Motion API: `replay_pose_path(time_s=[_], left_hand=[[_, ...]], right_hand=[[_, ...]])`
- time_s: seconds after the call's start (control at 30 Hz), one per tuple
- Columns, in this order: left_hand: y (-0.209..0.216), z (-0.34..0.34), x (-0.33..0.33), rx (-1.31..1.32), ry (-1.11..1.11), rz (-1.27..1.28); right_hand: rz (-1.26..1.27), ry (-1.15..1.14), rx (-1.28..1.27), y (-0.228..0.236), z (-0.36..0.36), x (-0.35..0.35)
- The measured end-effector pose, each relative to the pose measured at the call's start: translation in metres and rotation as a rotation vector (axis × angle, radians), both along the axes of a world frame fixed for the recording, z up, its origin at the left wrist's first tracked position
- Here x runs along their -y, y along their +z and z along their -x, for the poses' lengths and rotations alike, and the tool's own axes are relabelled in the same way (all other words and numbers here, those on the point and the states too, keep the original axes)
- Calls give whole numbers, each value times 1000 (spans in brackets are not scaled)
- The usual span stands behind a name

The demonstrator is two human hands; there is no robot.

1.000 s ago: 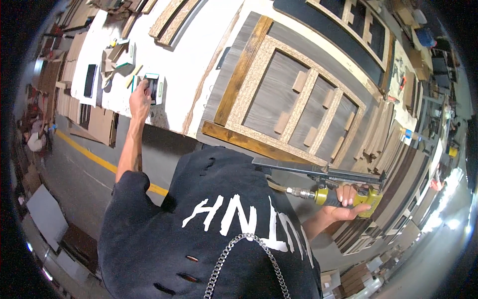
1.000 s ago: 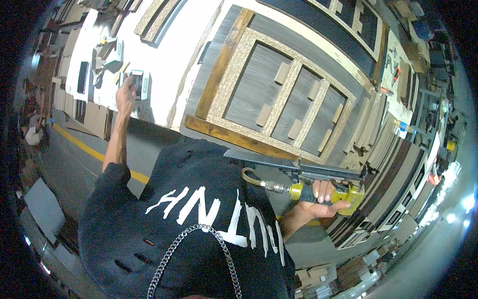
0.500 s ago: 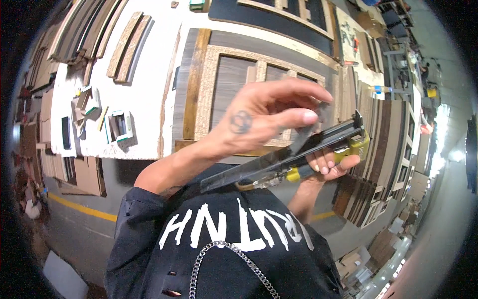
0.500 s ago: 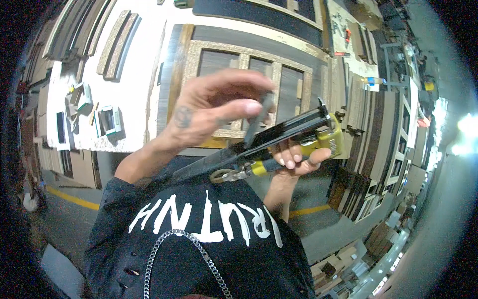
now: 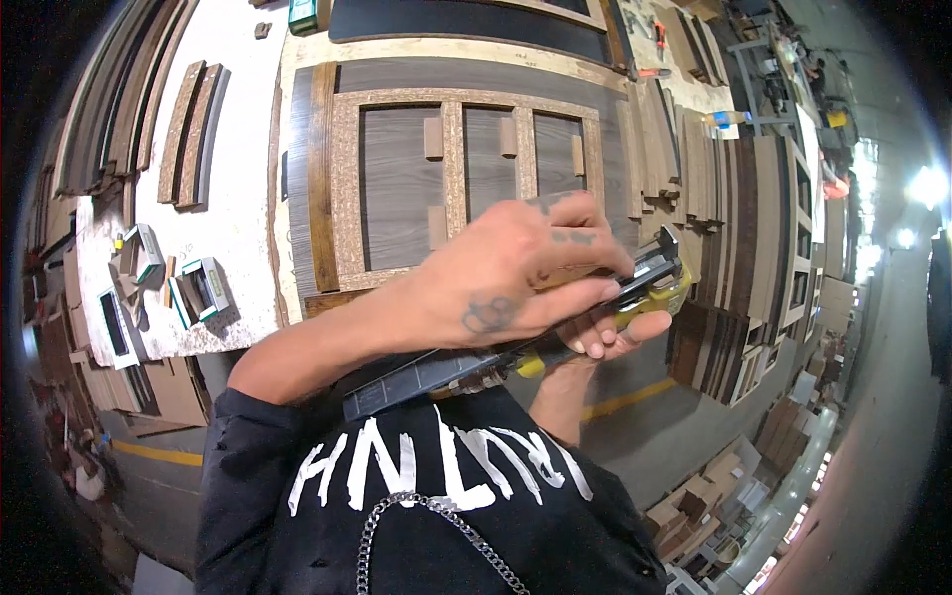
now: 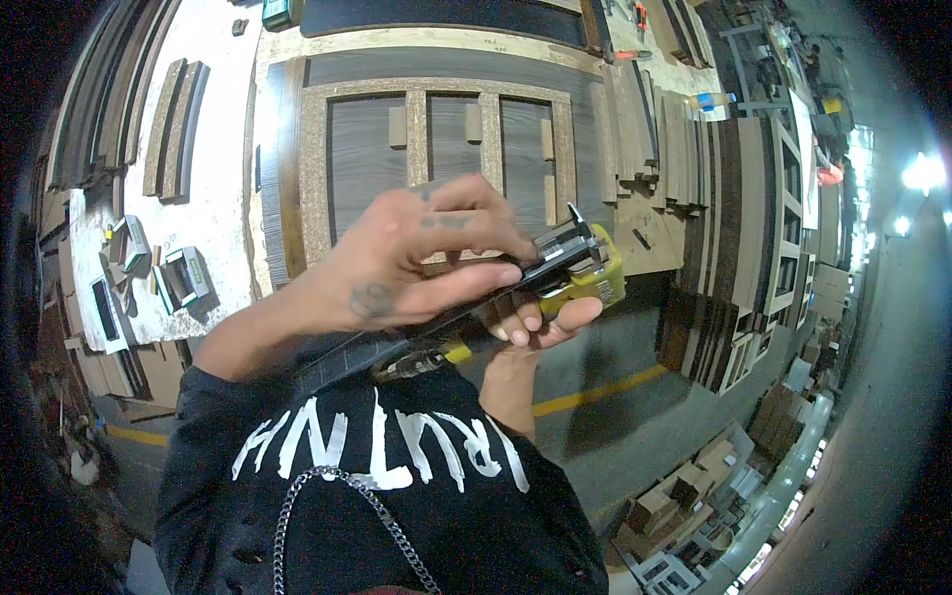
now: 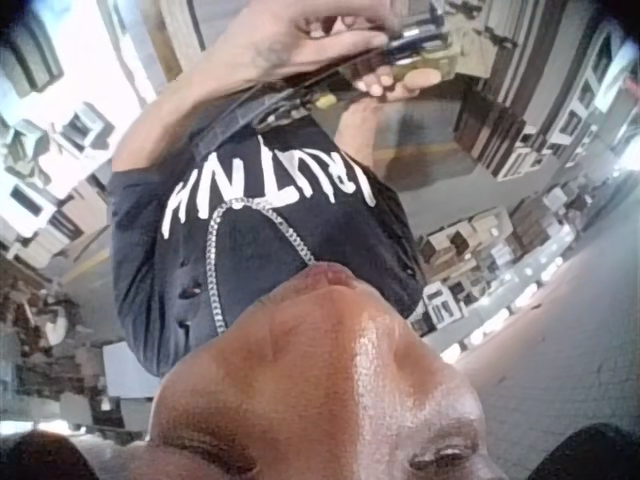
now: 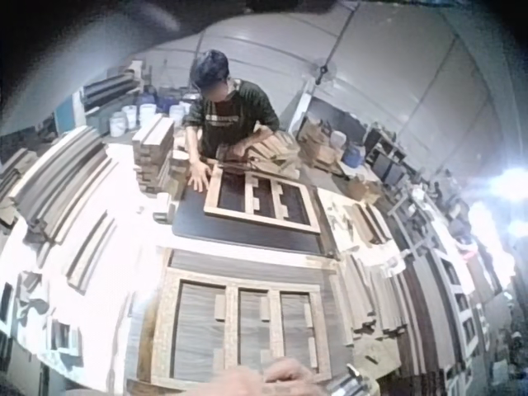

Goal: Assembling and nailing wooden frame components together using a pneumatic nail gun.

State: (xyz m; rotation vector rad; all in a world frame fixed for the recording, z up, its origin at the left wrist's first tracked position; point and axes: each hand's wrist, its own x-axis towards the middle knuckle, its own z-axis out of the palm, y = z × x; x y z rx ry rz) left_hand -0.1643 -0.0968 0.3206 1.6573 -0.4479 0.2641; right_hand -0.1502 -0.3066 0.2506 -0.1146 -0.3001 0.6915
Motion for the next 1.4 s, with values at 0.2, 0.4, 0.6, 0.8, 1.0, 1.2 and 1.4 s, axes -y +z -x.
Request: replay_pose_path(time_s=[0.2,0.4,0.6,0.8,1.0,1.2,1.4], left_hand=[[-31,23,-13,-188,60,301],[-87,97,-32,-425,703,379],[-1,-44,34,-60,180,-359],[1,-116,96,-222,29,-455],[22,-134,121,-334,150,-461],[23,-130,122,-231,333,-54],[-3,-144,115,-523,86,574]], right_hand=[[-34,-108,-3,-10,-12,13],[-21,-194,9,-23,-45,38],[-46,35,22,-39,-110,74],[-92,211,-36,-41,-160,92],[26,84,-37,-37,-179,99],[45,83,58,-23,-193,93],[-49,172,0,-26,-177,94]])
